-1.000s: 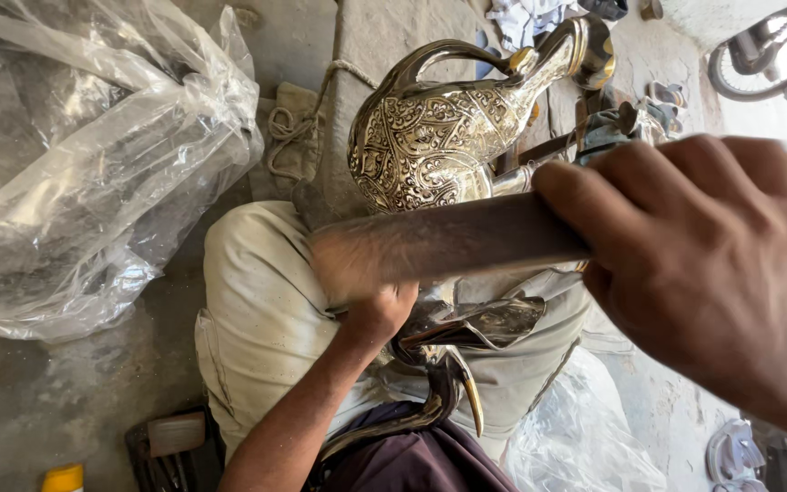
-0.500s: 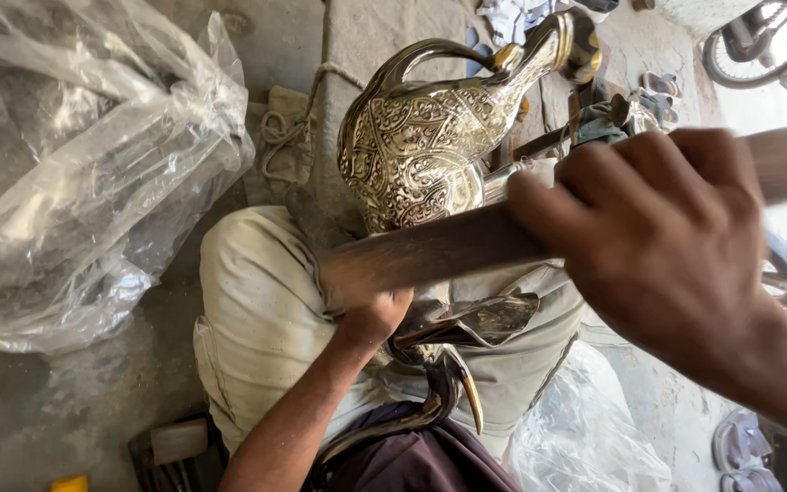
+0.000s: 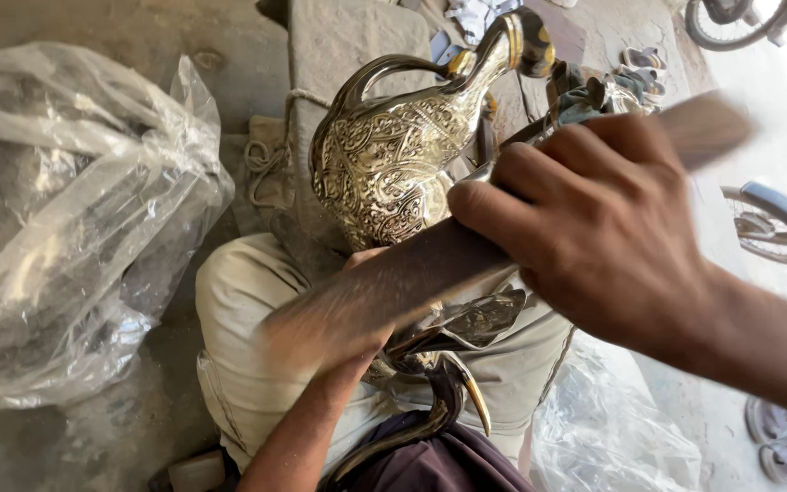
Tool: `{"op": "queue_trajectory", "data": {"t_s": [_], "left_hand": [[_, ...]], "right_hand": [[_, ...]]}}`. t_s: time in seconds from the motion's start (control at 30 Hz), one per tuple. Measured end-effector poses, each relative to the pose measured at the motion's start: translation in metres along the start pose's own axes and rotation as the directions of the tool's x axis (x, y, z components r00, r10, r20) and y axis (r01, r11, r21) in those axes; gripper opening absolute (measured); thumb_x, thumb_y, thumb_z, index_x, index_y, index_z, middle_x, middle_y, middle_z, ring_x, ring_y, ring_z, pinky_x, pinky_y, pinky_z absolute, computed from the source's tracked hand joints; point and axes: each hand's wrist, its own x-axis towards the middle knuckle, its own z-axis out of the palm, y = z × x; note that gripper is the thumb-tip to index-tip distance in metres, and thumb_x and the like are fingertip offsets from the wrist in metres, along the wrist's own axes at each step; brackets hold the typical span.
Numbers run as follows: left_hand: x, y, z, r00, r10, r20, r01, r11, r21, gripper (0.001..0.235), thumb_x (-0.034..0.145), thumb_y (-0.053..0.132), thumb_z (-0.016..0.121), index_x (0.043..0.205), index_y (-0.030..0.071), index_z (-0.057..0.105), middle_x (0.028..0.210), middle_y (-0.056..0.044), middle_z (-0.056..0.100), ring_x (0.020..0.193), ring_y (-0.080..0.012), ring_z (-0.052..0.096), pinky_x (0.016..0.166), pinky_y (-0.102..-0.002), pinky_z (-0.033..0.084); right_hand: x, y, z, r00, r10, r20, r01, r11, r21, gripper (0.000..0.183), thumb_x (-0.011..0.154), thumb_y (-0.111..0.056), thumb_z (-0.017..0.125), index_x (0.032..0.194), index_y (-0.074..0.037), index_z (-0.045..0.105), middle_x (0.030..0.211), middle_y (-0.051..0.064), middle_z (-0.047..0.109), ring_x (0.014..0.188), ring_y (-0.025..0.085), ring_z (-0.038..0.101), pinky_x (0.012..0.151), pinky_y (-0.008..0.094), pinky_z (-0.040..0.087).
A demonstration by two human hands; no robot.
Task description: The person uses a hammer and chisel to engrave intricate patterns onto a silver elephant statue. They repeatedly strike the chisel to create detailed designs on the statue's body and legs.
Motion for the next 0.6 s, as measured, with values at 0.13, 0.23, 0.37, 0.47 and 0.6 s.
{"op": "queue_trajectory", "data": {"t_s": [0.13, 0.23, 0.37, 0.47, 0.6], "left_hand": [[-0.005, -0.004, 0.002, 0.998, -0.031, 0.052, 0.034, 0.998, -0.052, 0.02, 0.101, 0.008, 0.064, 0.118, -0.002, 0.067, 0.111, -0.013, 0.072, 0.098, -0.0237, 0.072, 0.084, -0.038, 0.06], [-0.018, -0.012, 0.002, 0.993, -0.035, 0.11, 0.036, 0.999, -0.006, 0.021, 0.103, 0.01, 0.063, 0.12, -0.001, 0.067, 0.114, -0.012, 0.073, 0.1, -0.0237, 0.073, 0.085, -0.038, 0.06], [-0.038, -0.033, -0.002, 0.993, -0.006, 0.12, -0.006, 0.995, 0.104, 0.022, 0.106, 0.013, 0.062, 0.124, 0.001, 0.067, 0.118, -0.01, 0.073, 0.103, -0.0236, 0.074, 0.087, -0.038, 0.061], [-0.054, -0.05, -0.004, 0.989, -0.014, 0.147, -0.012, 0.985, 0.175, 0.023, 0.108, 0.015, 0.062, 0.126, 0.003, 0.067, 0.121, -0.009, 0.073, 0.105, -0.0236, 0.074, 0.088, -0.038, 0.061], [-0.066, -0.061, -0.007, 0.983, -0.048, 0.179, 0.01, 0.978, 0.208, 0.025, 0.107, 0.014, 0.063, 0.131, 0.009, 0.067, 0.123, -0.004, 0.075, 0.108, -0.0189, 0.076, 0.087, -0.036, 0.062]], "right_hand": [[0.005, 0.004, -0.003, 0.999, -0.04, 0.027, 0.042, 0.997, -0.07, 0.016, 0.095, -0.028, 0.069, 0.105, -0.02, 0.059, 0.086, 0.0, 0.065, 0.082, 0.017, 0.062, 0.083, 0.037, 0.049], [0.001, 0.004, 0.0, 0.998, 0.03, 0.054, -0.034, 0.997, 0.074, 0.022, 0.092, -0.021, 0.072, 0.111, -0.025, 0.061, 0.091, 0.001, 0.066, 0.082, 0.017, 0.062, 0.082, 0.038, 0.049], [-0.002, 0.006, 0.004, 0.987, -0.092, 0.129, 0.108, 0.987, -0.123, 0.019, 0.102, -0.034, 0.066, 0.112, -0.019, 0.059, 0.084, 0.004, 0.06, 0.075, 0.021, 0.06, 0.083, 0.043, 0.05], [-0.003, 0.004, 0.013, 0.995, 0.075, 0.06, -0.082, 0.99, 0.111, 0.029, 0.086, -0.027, 0.076, 0.11, -0.03, 0.059, 0.09, 0.001, 0.063, 0.084, 0.019, 0.064, 0.087, 0.046, 0.049], [-0.006, 0.006, 0.016, 0.996, 0.021, 0.085, -0.03, 0.994, 0.108, 0.023, 0.09, -0.025, 0.074, 0.106, -0.026, 0.056, 0.086, 0.004, 0.061, 0.081, 0.023, 0.063, 0.082, 0.044, 0.05]]}}
